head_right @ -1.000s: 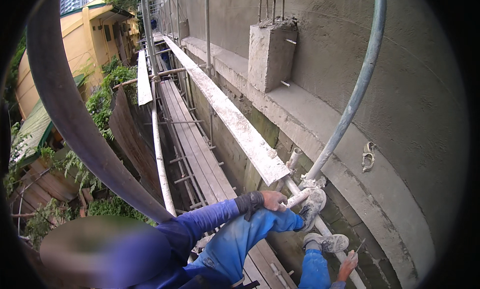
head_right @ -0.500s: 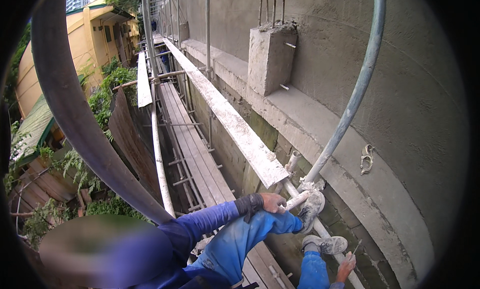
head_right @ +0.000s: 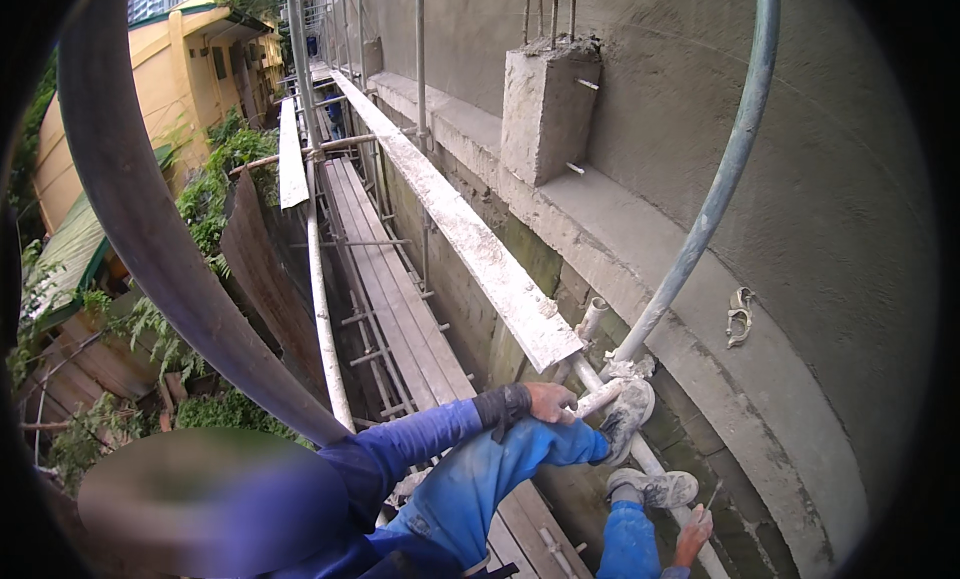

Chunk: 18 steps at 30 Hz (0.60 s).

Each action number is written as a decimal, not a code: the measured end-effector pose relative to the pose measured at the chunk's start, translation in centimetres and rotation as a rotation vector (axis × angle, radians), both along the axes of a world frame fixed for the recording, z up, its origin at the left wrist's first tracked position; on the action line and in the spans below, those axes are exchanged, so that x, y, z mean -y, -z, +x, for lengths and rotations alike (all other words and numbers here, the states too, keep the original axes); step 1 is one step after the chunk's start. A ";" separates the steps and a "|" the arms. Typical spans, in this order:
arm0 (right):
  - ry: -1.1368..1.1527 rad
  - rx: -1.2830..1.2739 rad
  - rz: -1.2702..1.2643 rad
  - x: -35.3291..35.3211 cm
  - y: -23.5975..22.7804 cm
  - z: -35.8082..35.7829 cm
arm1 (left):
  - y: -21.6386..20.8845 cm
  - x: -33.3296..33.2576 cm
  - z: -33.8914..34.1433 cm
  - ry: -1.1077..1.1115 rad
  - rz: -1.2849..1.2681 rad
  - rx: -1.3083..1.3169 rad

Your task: The person is assembling scaffolding on the exterior of a building. They use a spanner to tighten couplers on metal poles, secure a horizontal pole to the vertical structure, and adjust the scaffolding components while standing on the platform.

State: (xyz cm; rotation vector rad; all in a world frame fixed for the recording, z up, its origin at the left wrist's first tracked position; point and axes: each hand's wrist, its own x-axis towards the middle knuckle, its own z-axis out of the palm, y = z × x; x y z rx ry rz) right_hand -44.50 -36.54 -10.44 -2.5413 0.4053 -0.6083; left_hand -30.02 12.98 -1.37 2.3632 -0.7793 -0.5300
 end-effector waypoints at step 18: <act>-0.047 -0.136 -0.008 -0.7 -1.7 -0.9 | -0.1 0.5 -0.5 -0.033 0.007 0.005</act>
